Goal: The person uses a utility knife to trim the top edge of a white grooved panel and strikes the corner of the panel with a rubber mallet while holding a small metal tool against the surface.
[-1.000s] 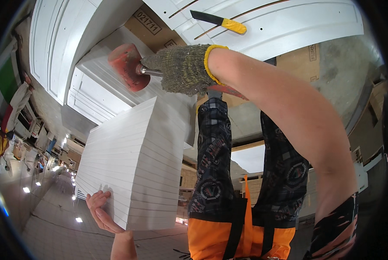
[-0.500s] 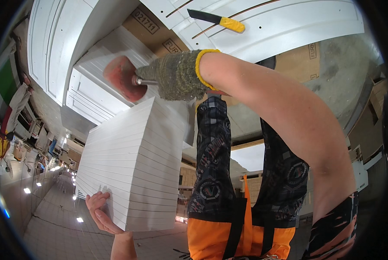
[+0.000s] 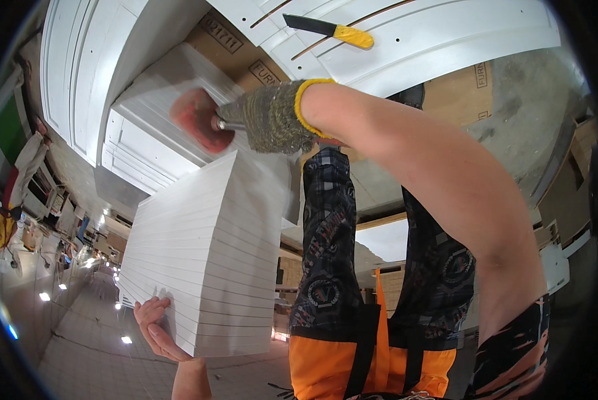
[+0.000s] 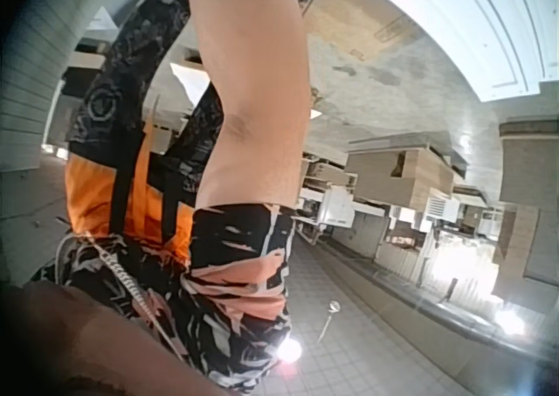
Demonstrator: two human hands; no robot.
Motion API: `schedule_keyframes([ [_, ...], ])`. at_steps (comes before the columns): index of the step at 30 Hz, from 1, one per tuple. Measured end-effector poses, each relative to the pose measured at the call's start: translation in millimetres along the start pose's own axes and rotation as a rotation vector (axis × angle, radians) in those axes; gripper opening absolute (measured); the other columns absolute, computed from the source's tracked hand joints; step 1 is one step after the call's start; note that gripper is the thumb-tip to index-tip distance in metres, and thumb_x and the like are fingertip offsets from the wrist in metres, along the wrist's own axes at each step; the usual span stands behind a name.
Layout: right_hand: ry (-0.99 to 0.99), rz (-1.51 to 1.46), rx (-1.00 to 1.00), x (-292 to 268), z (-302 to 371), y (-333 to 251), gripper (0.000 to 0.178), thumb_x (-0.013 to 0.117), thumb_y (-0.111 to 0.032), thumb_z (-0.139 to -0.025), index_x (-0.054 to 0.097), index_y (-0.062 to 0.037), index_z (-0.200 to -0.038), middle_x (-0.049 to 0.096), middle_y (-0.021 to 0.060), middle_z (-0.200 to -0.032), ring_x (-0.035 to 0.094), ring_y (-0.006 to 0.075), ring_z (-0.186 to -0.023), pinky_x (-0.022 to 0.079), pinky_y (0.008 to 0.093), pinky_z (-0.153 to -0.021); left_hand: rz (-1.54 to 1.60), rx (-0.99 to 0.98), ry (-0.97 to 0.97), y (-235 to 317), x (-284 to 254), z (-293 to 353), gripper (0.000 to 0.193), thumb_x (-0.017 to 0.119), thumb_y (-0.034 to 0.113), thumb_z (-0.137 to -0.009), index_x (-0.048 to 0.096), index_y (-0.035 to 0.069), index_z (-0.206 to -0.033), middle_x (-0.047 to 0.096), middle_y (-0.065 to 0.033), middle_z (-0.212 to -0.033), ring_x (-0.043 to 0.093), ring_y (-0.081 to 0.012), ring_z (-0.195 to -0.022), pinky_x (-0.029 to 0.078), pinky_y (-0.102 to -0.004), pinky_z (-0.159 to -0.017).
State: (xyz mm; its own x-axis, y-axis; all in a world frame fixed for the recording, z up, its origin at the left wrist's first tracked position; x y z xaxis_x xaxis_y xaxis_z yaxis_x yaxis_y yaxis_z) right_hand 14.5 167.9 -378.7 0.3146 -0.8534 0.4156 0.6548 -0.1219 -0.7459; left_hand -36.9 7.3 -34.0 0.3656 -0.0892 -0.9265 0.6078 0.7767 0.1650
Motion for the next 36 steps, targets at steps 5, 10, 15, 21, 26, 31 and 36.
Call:
schedule_keyframes([
  [5, 0.094, 0.53, -0.193, -3.9, -9.3, -14.0, 0.058, 0.066, -0.021, -0.086, 0.053, -0.0128, -0.142, 0.068, 0.0112, -0.125, 0.067, 0.029, -0.111, 0.052, 0.0439, -0.091, 0.011, 0.017, 0.004, 6.9, 4.2, -3.7, 0.038, 0.027, 0.025, -0.102, 0.056, 0.001, -0.098, 0.063, -0.0127, -0.094, 0.056, -0.0273, -0.097, 0.027, -0.0537, -0.111],
  [10, 0.246, 0.322, -0.189, -5.3, 17.9, 4.5, 0.058, 0.057, -0.023, -0.09, 0.045, -0.0113, -0.146, 0.068, 0.022, -0.099, 0.067, 0.0389, -0.088, 0.053, 0.0465, -0.078, 0.018, 0.001, -0.009, 1.4, 3.4, -2.8, 0.039, 0.026, 0.026, -0.102, 0.056, 0.001, -0.098, 0.063, -0.0128, -0.093, 0.056, -0.0272, -0.096, 0.027, -0.053, -0.112],
  [15, 0.406, -0.135, -0.011, 30.4, 101.9, 21.7, 0.057, 0.053, -0.023, -0.094, 0.04, -0.0105, -0.148, 0.067, 0.0257, -0.087, 0.066, 0.04, -0.077, 0.052, 0.0458, -0.072, -0.006, 0.04, -0.004, 8.2, 2.4, -3.1, 0.039, 0.026, 0.025, -0.102, 0.056, 0.001, -0.097, 0.063, -0.0132, -0.092, 0.056, -0.0271, -0.093, 0.029, -0.052, -0.11],
  [21, 0.996, -0.552, -0.021, 99.1, 143.7, 64.0, 0.08, 0.061, -0.018, -0.087, 0.02, -0.0104, -0.156, 0.064, 0.0316, -0.097, 0.064, 0.0485, -0.086, 0.052, 0.053, -0.077, -0.021, 0.248, -0.043, 30.1, 18.4, -10.9, 0.036, 0.029, 0.025, -0.103, 0.052, -0.001, -0.115, 0.061, -0.0147, -0.096, 0.056, -0.0283, -0.093, 0.034, -0.0543, -0.104],
  [26, 0.852, -0.532, 0.103, 139.5, 113.9, 72.4, 0.083, 0.061, -0.02, -0.088, 0.017, -0.0147, -0.158, 0.064, 0.0316, -0.085, 0.065, 0.0487, -0.079, 0.052, 0.0545, -0.071, -0.157, 0.443, -0.013, 56.0, 15.2, -11.6, 0.037, 0.031, 0.027, -0.104, 0.048, 0.0, -0.125, 0.06, -0.0152, -0.1, 0.057, -0.0295, -0.092, 0.036, -0.0568, -0.102],
  [31, 0.892, -0.562, 0.127, 140.7, 122.6, 73.7, 0.082, 0.06, -0.02, -0.089, 0.016, -0.015, -0.158, 0.064, 0.0308, -0.08, 0.065, 0.0491, -0.076, 0.052, 0.0546, -0.07, -0.037, 0.254, -0.085, 36.3, 8.6, -12.0, 0.038, 0.037, 0.024, -0.104, 0.044, -0.001, -0.131, 0.059, -0.0164, -0.1, 0.057, -0.0306, -0.091, 0.039, -0.058, -0.098],
  [36, 0.854, -0.527, 0.049, 138.2, 120.1, 81.4, 0.082, 0.059, -0.02, -0.089, 0.017, -0.0151, -0.158, 0.063, 0.0326, -0.083, 0.064, 0.0498, -0.079, 0.052, 0.0547, -0.073, -0.103, 0.281, -0.138, 28.4, 4.0, -11.0, 0.055, 0.047, 0.023, -0.102, 0.026, 0.001, -0.147, 0.058, -0.0173, -0.102, 0.057, -0.0307, -0.091, 0.044, -0.0597, -0.089],
])
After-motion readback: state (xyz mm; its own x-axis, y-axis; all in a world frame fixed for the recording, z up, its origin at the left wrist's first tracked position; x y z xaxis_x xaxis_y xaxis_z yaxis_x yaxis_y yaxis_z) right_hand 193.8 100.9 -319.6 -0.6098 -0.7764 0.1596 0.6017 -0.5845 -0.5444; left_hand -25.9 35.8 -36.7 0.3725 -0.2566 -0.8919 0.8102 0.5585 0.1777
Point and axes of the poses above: each hand's wrist, its own z-axis away from the middle knuckle, its own x-axis out of the palm, y = z × x, the point moved 9 cm from there along -z, towards the middle knuckle
